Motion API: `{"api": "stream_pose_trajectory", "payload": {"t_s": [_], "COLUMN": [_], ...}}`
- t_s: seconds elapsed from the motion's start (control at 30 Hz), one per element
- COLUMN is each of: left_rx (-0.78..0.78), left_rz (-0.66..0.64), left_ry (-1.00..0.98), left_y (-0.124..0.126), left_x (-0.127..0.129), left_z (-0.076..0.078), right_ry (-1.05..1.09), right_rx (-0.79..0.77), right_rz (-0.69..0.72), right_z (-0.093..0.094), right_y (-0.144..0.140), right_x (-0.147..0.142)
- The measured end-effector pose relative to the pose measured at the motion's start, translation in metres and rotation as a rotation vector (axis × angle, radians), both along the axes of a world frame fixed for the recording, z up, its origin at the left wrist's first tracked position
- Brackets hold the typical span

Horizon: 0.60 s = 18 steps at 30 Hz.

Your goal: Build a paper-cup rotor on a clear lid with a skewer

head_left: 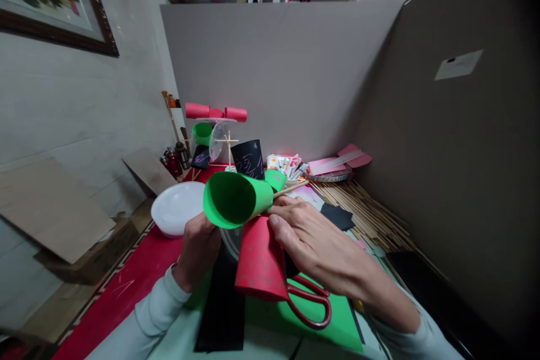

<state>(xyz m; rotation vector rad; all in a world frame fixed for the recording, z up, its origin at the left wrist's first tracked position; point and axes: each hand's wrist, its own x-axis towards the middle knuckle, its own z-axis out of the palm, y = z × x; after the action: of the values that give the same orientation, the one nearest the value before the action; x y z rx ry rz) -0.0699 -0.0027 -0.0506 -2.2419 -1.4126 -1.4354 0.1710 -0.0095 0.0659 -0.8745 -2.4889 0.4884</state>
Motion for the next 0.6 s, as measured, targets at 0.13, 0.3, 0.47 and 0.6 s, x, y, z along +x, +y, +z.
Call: {"api": "stream_pose_trajectory", "payload": {"t_s": [0.13, 0.3, 0.47, 0.6], "left_rx": [0.087, 0.100, 0.057, 0.033], "left_rz": [0.035, 0.011, 0.072, 0.082], "left_ry": [-0.034, -0.008, 0.074, 0.084], "left_y": [-0.005, -0.004, -0.002, -0.001], "left_x": [0.007, 0.010, 0.009, 0.007], "left_z": [0.012, 0.015, 0.004, 0.003], "right_ry": [0.008, 0.032, -0.002, -0.041], "right_rx": [0.004, -0.040, -0.084, -0.060], "right_rz": [0.012, 0.039, 0.051, 0.034], "right_z": [0.000, 0.001, -0.006, -0.008], "right_y": [0.003, 0.004, 0.004, 0.006], "right_x": [-0.001, -0.006, -0.013, -0.013]}}
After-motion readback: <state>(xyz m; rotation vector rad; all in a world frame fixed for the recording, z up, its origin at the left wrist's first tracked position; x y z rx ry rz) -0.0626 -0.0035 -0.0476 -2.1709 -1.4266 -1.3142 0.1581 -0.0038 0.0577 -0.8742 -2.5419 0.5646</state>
